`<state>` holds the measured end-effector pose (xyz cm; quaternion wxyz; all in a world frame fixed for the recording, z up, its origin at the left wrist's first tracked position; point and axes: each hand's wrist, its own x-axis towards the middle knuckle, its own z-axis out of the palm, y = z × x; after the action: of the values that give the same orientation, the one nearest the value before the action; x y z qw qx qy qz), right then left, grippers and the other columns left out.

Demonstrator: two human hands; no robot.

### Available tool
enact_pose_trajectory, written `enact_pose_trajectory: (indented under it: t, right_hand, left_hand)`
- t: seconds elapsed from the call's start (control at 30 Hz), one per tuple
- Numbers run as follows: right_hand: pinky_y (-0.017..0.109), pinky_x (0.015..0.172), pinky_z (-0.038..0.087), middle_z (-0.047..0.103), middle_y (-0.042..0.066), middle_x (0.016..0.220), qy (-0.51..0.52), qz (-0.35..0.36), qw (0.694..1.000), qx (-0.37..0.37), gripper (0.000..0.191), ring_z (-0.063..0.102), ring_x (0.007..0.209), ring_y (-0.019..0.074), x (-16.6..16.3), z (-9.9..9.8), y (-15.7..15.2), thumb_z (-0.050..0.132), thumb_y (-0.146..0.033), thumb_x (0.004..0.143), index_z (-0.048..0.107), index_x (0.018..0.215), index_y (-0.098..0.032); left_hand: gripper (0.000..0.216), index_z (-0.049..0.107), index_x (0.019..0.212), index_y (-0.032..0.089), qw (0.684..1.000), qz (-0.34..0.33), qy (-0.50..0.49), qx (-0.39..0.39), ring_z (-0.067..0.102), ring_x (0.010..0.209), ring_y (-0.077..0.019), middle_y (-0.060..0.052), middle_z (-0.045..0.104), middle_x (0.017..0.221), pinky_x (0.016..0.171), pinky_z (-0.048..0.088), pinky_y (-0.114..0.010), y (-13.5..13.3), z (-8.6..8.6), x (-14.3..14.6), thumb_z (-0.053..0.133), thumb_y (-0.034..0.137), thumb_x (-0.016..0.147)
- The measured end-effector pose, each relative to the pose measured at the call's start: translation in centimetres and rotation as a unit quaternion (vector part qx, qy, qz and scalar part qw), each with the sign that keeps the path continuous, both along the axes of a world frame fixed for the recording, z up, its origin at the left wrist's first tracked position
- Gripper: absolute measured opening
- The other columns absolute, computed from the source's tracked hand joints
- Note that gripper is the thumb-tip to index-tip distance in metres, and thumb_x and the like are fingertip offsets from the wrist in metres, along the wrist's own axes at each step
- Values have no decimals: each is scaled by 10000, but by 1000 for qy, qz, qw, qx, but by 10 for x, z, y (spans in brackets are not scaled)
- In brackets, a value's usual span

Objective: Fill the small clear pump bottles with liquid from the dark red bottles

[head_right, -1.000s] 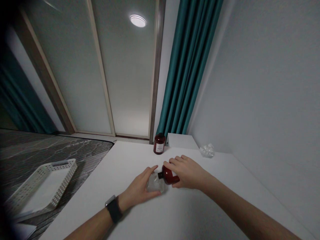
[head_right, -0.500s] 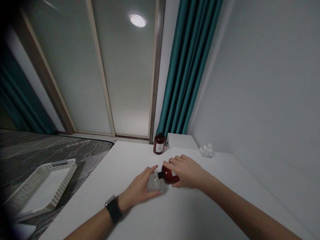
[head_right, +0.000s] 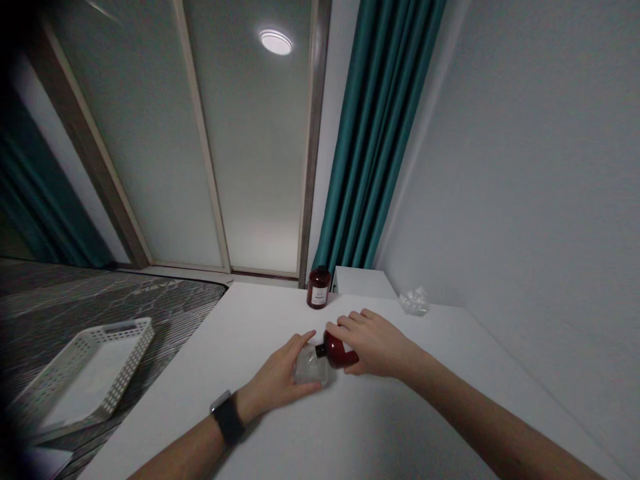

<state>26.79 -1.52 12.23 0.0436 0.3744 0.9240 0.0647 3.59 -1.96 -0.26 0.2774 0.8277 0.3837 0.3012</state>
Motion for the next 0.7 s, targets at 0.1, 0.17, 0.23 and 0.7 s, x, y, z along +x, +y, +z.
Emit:
enact_pose_trajectory:
  t: [0.1,0.17,0.23,0.7]
  right_hand:
    - [442,865,490,704,130,1164,-1,1,1000,0,659,662,1006,328,0,0,0,833,-348,727,555,1301,-183]
    - [438,863,490,704,126,1163,2,3,1000,0,659,661,1006,325,0,0,1,834,-349,726,554,1301,-187]
    - [435,862,489,704,126,1163,6,4,1000,3,659,661,1005,324,0,0,0,835,-350,725,553,1300,-193]
    - [431,852,490,703,123,1163,-4,12,1000,16,653,659,993,321,1,0,1,833,-359,730,545,1292,-190]
  left_hand:
    - [893,323,1501,233,1000,2,0,-1,601,1157,-313,-126,569,1295,1016,493,-477,0,1,0,806,383,765]
    - [892,320,1501,239,1000,0,-3,2,599,1160,-311,-121,569,1292,1016,493,-472,0,1,0,805,384,766]
    - [896,316,1502,243,1000,-3,-5,4,599,1159,-309,-119,568,1290,1015,494,-467,0,1,0,807,387,766]
    - [893,316,1499,233,1000,-2,1,7,599,1159,-313,-126,568,1290,1009,495,-469,1,0,0,805,379,766]
